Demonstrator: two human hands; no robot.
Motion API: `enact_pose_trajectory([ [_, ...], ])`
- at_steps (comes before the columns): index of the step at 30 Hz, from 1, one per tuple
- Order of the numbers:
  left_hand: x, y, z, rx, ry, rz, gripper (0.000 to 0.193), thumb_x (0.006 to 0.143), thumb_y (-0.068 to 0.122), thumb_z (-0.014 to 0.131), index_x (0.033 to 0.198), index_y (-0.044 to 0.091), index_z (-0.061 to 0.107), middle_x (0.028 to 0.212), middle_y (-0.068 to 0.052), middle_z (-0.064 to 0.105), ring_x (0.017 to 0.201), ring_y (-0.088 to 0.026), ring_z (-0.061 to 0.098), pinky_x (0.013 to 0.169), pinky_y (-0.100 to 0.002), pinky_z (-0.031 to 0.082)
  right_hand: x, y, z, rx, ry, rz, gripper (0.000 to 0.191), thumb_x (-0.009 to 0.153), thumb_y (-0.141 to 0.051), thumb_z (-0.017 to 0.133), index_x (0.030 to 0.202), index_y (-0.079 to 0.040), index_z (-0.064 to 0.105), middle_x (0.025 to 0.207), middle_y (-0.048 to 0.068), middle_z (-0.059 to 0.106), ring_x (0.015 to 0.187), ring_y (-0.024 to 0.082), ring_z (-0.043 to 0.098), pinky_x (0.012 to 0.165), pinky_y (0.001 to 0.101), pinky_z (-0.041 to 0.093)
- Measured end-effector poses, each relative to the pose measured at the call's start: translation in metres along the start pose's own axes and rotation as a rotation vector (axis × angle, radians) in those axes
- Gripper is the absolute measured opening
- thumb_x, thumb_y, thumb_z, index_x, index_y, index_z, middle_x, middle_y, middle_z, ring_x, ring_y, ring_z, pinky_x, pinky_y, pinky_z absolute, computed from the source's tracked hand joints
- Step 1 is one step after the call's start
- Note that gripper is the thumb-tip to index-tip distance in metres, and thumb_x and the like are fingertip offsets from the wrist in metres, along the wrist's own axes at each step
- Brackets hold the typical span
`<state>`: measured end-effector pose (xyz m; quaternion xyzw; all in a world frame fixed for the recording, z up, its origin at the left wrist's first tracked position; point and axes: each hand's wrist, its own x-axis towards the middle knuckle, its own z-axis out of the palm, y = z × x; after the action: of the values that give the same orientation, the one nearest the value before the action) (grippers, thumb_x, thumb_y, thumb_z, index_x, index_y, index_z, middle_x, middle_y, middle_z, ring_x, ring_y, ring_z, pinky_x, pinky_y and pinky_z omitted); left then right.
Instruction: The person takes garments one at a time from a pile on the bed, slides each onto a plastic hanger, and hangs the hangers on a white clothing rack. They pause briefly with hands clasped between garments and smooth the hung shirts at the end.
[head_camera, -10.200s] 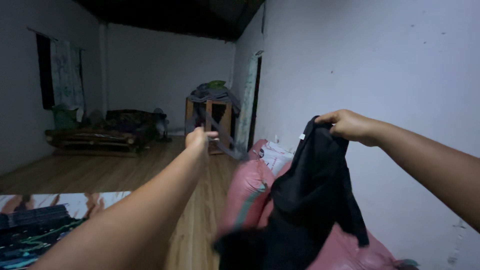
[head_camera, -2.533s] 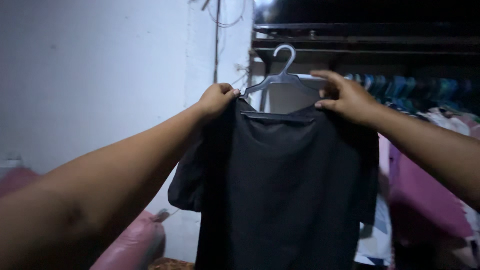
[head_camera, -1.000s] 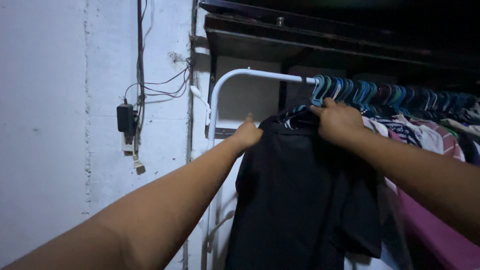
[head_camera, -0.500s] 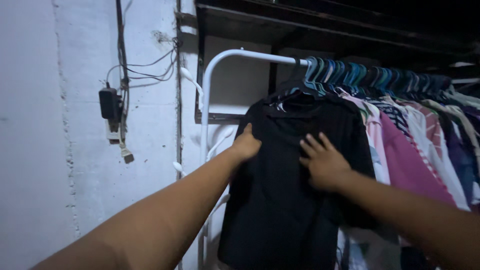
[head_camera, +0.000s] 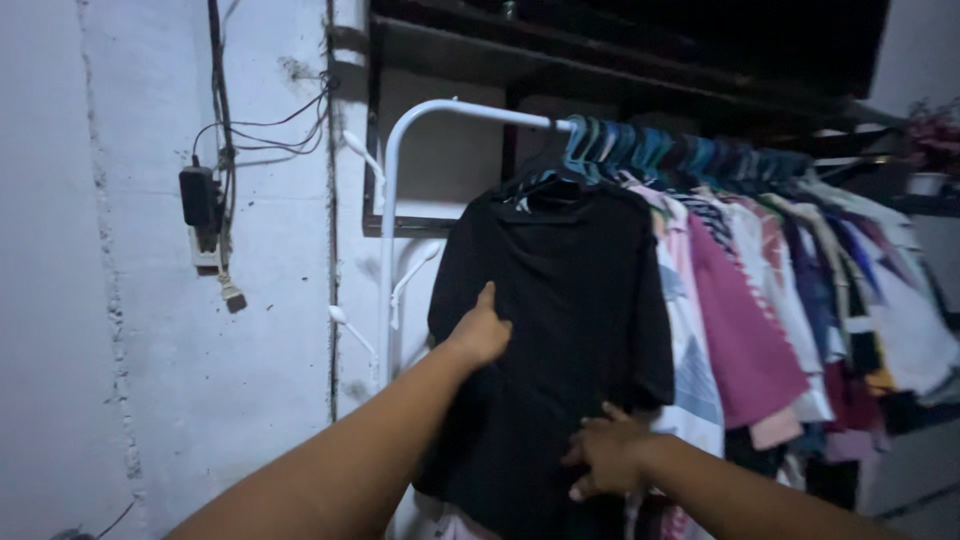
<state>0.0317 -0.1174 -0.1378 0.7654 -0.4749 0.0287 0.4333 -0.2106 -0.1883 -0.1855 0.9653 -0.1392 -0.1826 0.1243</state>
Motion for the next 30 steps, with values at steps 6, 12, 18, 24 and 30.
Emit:
enact_pose_trajectory([
  [6, -0.087, 0.055, -0.020, 0.068, -0.075, 0.012, 0.090, 0.094, 0.024, 0.059, 0.165, 0.014, 0.005, 0.139, -0.024, 0.060, 0.129, -0.038, 0.058, 0.112, -0.045, 0.043, -0.058, -0.024, -0.011, 0.128, 0.187, 0.033, 0.073, 0.093, -0.058, 0.058, 0.156, -0.024, 0.041, 0.169, 0.005, 0.022, 0.159, 0.027, 0.011, 0.128, 0.0496, 0.007],
  [12, -0.171, 0.120, -0.028, 0.197, -0.094, 0.031, 0.100, 0.088, 0.027, 0.072, 0.164, 0.020, 0.007, 0.152, -0.016, 0.047, 0.140, -0.034, 0.048, 0.115, -0.046, 0.040, -0.121, -0.039, -0.027, 0.178, 0.508, 0.146, 0.079, 0.091, -0.049, 0.065, 0.158, -0.021, 0.034, 0.169, 0.005, 0.021, 0.158, 0.025, 0.011, 0.127, 0.0499, 0.009],
  [18, -0.232, 0.156, -0.021, 0.316, 0.019, 0.298, 0.108, 0.079, 0.029, 0.081, 0.162, 0.015, 0.012, 0.156, -0.018, 0.040, 0.147, -0.036, 0.036, 0.119, -0.048, 0.031, -0.170, -0.057, -0.034, 0.145, 0.735, 0.313, 0.081, 0.091, -0.045, 0.065, 0.158, -0.020, 0.029, 0.169, 0.004, 0.019, 0.156, 0.027, 0.012, 0.124, 0.0533, 0.012],
  [24, -0.279, 0.178, -0.021, 0.376, 0.088, 0.343, 0.107, 0.079, 0.028, 0.080, 0.162, 0.017, 0.015, 0.160, -0.019, 0.032, 0.152, -0.036, 0.024, 0.122, -0.054, 0.018, -0.216, -0.080, -0.036, 0.130, 0.855, 0.422, 0.081, 0.091, -0.046, 0.063, 0.158, -0.017, 0.029, 0.168, 0.006, 0.021, 0.155, 0.028, 0.014, 0.124, 0.0518, 0.011],
  [30, -0.313, 0.188, -0.032, 0.328, 0.148, 0.412, 0.101, 0.081, 0.025, 0.078, 0.161, 0.016, 0.017, 0.159, -0.022, 0.032, 0.152, -0.039, 0.022, 0.121, -0.056, 0.013, -0.252, -0.113, -0.034, 0.096, 0.862, 0.492, 0.082, 0.092, -0.052, 0.060, 0.157, -0.013, 0.028, 0.166, 0.009, 0.020, 0.156, 0.029, 0.011, 0.123, 0.0505, 0.007],
])
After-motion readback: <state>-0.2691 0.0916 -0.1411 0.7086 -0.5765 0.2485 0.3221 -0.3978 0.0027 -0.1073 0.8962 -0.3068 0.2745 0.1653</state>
